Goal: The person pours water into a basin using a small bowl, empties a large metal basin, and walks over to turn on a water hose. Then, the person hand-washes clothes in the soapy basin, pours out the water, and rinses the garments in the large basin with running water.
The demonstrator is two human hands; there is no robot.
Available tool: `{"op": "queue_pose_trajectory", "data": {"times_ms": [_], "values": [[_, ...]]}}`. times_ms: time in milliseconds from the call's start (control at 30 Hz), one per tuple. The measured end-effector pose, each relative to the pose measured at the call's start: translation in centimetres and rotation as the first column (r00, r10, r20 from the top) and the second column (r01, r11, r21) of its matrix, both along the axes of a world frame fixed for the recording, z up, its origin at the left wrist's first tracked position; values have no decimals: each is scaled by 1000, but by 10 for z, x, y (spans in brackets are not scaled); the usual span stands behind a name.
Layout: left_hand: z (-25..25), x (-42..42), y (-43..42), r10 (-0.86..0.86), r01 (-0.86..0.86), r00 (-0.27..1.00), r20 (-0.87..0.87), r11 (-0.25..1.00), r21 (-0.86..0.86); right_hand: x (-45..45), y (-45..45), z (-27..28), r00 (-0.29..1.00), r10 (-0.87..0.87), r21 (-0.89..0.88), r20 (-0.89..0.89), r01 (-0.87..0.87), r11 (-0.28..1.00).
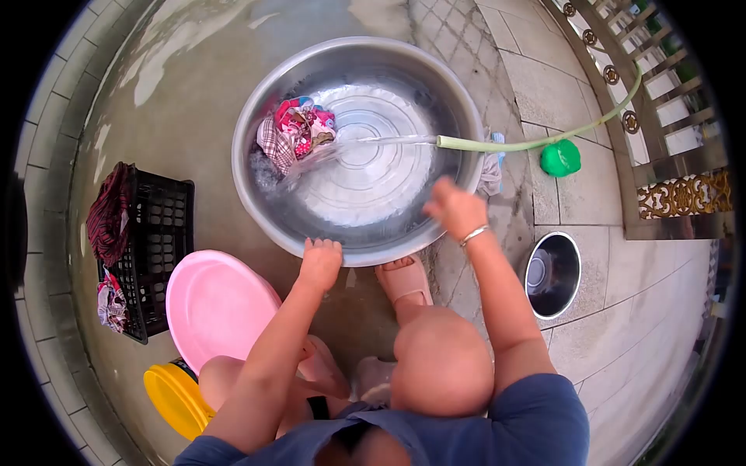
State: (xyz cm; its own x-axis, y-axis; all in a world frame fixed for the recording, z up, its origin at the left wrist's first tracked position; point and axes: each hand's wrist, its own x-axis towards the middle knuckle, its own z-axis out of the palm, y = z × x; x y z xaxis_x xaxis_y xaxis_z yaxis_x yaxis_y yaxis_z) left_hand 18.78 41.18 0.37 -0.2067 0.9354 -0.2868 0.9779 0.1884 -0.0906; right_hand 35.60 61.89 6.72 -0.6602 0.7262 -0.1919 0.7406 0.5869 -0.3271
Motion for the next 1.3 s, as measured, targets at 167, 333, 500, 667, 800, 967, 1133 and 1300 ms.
{"op": "queue_pose_trajectory", "data": {"times_ms": [167, 333, 500, 667, 800, 967, 1133, 1300], "values": [[-12, 3, 2, 76, -81, 994, 79, 995, 64, -19, 74, -34, 990, -103, 333, -100, 131, 934], [-11, -3, 5, 106, -108, 972, 211, 994, -1, -46, 144, -41, 985, -173, 515, 30, 133, 847], [10, -15, 20, 171, -73, 926, 336, 956, -285, -71, 182, -55, 971, -200, 484, 131, 114, 868], [28, -30, 38, 180, 136, 733, 655, 906, -401, -69, 154, -49, 944, -323, 433, -69, 320, 842], [-11, -62, 52, 302, 40, 195, 933, 948, -315, -75, 101, -28, 932, -313, 354, -184, 359, 864], [-72, -83, 61, 355, -490, 163, 921, 839, -236, -149, 37, -86, 922, 374, 177, -98, -354, 918], [-84, -84, 57, 451, -638, 83, 889, 709, -301, -236, 17, -121, 782, 590, 631, -203, -356, 689], [-57, -101, 63, 463, -672, -550, 694, 248, -698, -233, 32, -131, 799, 518, -144, 305, -499, 855]]}}
